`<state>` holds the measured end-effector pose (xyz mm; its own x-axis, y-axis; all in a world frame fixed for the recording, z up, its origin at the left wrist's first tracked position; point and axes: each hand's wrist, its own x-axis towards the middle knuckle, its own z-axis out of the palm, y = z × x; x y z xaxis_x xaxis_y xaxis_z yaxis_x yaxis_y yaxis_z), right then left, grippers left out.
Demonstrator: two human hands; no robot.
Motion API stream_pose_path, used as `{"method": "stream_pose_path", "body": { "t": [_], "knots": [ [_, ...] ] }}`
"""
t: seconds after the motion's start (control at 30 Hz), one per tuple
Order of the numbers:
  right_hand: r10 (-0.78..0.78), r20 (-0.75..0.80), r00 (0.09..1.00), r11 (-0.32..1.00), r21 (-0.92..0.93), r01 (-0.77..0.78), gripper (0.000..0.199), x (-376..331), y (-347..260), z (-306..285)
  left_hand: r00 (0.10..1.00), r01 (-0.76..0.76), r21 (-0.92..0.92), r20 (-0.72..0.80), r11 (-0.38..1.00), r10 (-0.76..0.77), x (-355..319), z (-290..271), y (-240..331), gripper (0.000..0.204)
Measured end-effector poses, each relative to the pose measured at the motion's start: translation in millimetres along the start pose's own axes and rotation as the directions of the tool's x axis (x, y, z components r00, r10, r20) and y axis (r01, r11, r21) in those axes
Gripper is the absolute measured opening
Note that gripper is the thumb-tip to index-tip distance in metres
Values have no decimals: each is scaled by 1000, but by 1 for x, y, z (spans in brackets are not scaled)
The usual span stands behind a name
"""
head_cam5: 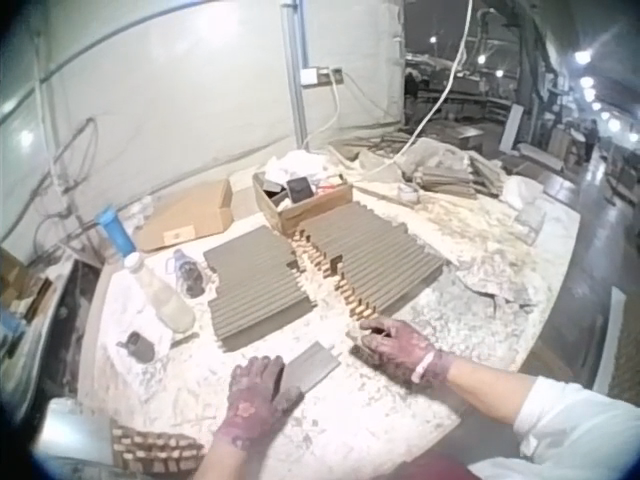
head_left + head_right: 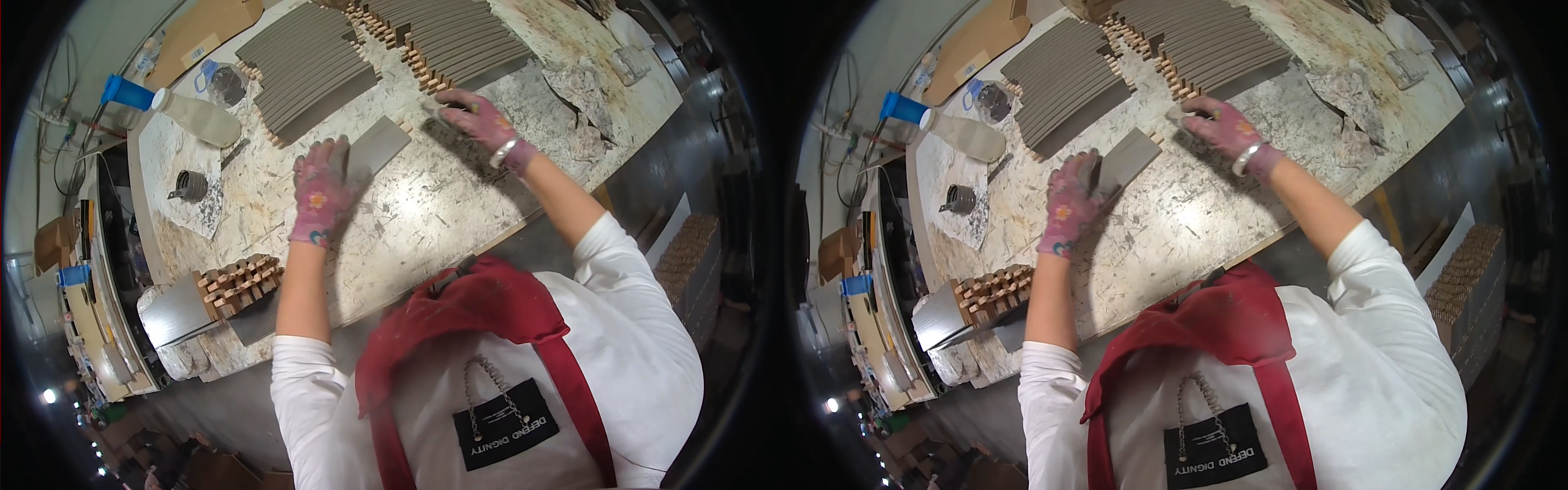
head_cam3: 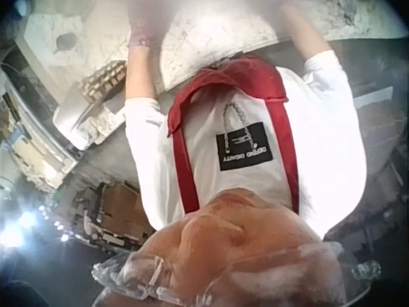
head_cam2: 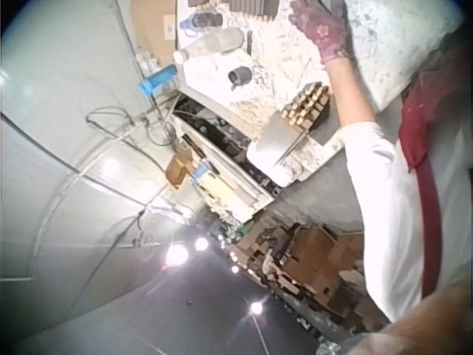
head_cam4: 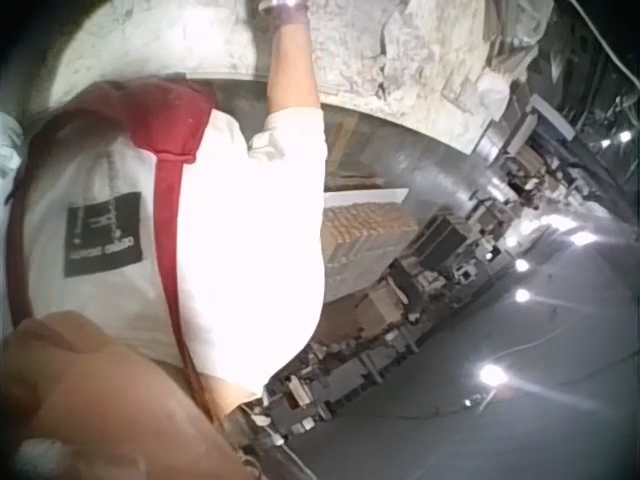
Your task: The person stacks wooden blocks and rubs a small finishing block against their edges and joints on a workbench.
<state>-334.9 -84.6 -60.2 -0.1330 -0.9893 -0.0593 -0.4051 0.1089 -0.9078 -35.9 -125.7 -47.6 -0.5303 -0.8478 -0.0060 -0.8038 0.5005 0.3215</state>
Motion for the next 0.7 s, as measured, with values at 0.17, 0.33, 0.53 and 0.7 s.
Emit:
{"method": "stream_pose_path", "body": {
  "t": [0.17,0.33,0.53,0.7],
  "knots": [
    [18,21,1000,963,-270,-11,49,36,-27,55,974,-108,51,-192,993,116,-8,48,-10,69],
    [-181,-31,983,906,-395,155,35,31,-7,80,968,-113,96,-212,989,131,-5,49,-6,67],
    [-199,232,952,860,-424,283,29,-48,-15,32,988,-137,-240,-104,961,114,6,34,-29,53],
    [-560,307,770,604,-484,633,25,-54,-38,91,996,-86,-340,4,936,93,23,12,-45,43]
  ]
}}
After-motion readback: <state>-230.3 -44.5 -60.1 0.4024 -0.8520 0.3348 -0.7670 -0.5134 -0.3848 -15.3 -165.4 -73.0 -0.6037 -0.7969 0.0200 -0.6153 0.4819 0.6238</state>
